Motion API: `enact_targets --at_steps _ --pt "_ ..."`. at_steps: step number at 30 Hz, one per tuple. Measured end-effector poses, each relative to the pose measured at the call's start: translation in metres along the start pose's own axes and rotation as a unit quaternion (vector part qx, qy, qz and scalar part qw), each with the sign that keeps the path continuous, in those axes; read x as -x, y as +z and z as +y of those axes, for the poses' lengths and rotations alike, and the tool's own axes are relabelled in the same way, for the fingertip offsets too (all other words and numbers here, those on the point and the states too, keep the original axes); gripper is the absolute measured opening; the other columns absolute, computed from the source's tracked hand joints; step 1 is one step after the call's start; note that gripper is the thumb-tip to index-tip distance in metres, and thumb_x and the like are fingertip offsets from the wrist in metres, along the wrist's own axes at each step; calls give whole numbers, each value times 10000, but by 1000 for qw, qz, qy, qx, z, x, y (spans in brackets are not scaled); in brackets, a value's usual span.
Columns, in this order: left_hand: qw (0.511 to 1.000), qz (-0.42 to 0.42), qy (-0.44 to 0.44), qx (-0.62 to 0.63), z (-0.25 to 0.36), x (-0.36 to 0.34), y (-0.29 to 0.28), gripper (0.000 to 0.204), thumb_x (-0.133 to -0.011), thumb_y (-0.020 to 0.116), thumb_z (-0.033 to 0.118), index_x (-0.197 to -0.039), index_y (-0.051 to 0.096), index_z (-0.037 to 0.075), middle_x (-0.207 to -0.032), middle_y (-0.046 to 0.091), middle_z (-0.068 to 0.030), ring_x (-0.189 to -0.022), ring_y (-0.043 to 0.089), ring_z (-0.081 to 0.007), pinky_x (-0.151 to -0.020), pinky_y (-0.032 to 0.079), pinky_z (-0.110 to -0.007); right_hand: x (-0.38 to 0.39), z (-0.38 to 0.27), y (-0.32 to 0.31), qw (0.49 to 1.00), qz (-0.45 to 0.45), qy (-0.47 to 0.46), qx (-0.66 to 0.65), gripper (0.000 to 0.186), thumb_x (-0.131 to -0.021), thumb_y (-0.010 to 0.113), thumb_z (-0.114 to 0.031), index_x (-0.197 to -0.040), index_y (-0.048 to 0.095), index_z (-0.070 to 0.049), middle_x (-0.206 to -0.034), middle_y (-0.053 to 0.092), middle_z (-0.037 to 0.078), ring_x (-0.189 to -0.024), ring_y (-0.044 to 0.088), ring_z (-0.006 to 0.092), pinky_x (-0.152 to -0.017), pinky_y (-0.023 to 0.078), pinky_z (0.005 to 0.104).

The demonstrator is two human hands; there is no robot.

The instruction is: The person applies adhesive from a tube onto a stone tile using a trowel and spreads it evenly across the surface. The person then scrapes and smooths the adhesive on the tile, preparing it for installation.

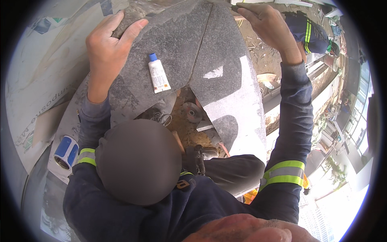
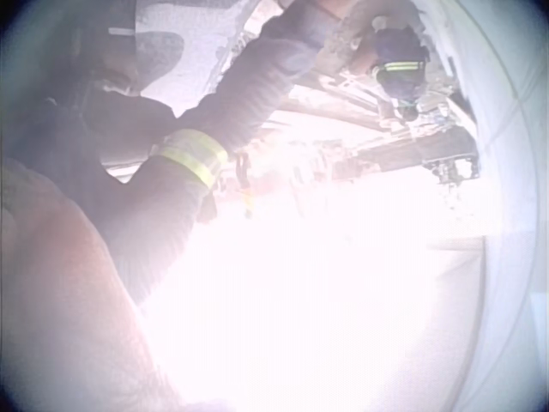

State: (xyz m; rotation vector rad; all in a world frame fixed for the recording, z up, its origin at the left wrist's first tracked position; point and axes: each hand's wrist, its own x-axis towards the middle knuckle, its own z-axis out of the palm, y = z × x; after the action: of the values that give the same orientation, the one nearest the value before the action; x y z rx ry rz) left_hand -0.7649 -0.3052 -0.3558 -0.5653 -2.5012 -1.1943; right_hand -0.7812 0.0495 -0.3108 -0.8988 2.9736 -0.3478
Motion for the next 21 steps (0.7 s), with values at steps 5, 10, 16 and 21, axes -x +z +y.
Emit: enact_targets --at_steps 5,10,16,21 --pt "1000 -14 -14 2 5 -2 0 375 -840 874 234 -937 703 -84 -669 584 -90 -605 482 -131 -576 446 -301 -4 3 -7 998 -3 39 -48 215 -923 621 -71 -1062 784 -84 -970 758 123 -858 721 313 -764 560 396" --pt "1000 -17 -2 -6 1 -1 2 363 -846 867 237 -968 720 -71 -667 591 -87 -605 506 -128 -582 453 -302 -8 14 -6 999 -10 41 7 252 -912 621 -47 -1080 790 -130 -917 748 131 -823 714 313 -721 547 404" --pt "1000 -7 16 3 -2 1 6 339 -852 860 221 -1015 737 -49 -680 614 -85 -611 516 -122 -595 465 -291 -3 29 0 993 -59 -5 102 559 -824 604 54 -1278 716 -251 -745 646 121 -689 655 302 -661 524 419" --pt "1000 -8 22 6 0 -1 5 324 -850 860 201 -1008 734 -54 -694 634 -92 -619 531 -124 -600 468 -294 6 26 -1 995 -67 -8 70 693 -804 568 97 -1368 667 -294 -720 606 108 -664 631 275 -652 515 414"
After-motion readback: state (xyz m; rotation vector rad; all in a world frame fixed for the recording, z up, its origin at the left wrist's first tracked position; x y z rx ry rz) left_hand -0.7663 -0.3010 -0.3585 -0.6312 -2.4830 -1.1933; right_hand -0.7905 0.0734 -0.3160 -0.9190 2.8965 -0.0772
